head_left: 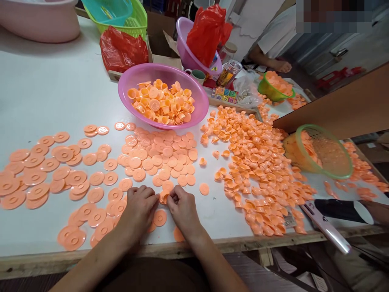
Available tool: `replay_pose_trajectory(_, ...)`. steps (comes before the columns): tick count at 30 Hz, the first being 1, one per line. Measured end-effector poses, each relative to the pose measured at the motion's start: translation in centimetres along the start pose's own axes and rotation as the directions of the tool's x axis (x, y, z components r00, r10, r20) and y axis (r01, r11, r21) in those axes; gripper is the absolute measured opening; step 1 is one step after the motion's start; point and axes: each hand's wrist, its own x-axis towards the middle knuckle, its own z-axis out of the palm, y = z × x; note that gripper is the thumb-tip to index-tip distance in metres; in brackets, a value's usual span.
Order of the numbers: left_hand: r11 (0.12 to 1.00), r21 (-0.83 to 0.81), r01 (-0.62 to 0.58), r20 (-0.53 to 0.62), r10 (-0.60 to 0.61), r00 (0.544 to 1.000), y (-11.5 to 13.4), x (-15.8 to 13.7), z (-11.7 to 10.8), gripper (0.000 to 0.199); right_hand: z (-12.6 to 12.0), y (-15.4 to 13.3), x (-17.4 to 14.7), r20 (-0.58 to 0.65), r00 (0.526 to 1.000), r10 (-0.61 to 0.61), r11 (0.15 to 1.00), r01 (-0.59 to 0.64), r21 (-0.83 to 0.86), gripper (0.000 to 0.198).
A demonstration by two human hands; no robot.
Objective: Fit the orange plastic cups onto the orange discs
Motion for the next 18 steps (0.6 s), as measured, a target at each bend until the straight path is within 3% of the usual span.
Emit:
replay_pose_trajectory(3, 0.994, -0.092, 0.052, 0.089, -0.044, 0.995, -0.1, 0.6, -0.6, 0.028, -0.3, 0.1, 0.4, 0.030, 0.999, 0.038, 0.998, -0.039, 0.043, 0.013)
replay_pose_trajectory(7, 0.996, -0.073, 0.057, 0.115, -0.049, 0.992, 0.5, 1.0, -0.8, 0.031, -0.6, 0.6, 0.3, 0.108, 0.990, 0.089, 0.987, -0.102, 0.125, 0.011)
replay_pose_trajectory(13, 0.974, -0.174, 0.148, 0.166, -0.119, 0.979, 0.9, 0.2, -1.1, 0.030, -0.6, 0.0, -1.2, 0.111, 0.992, -0.053, 0.982, 0.072, -0.173, 0.017)
replay_pose_trajectory(18, 0.919, -0.252, 0.304, 0.170, -0.267, 0.948, 1.8, 1.0, -1.5, 0.019, -0.6, -0.6, -1.4, 0.137, 0.988, -0.068, 0.954, 0.105, -0.280, 0.019)
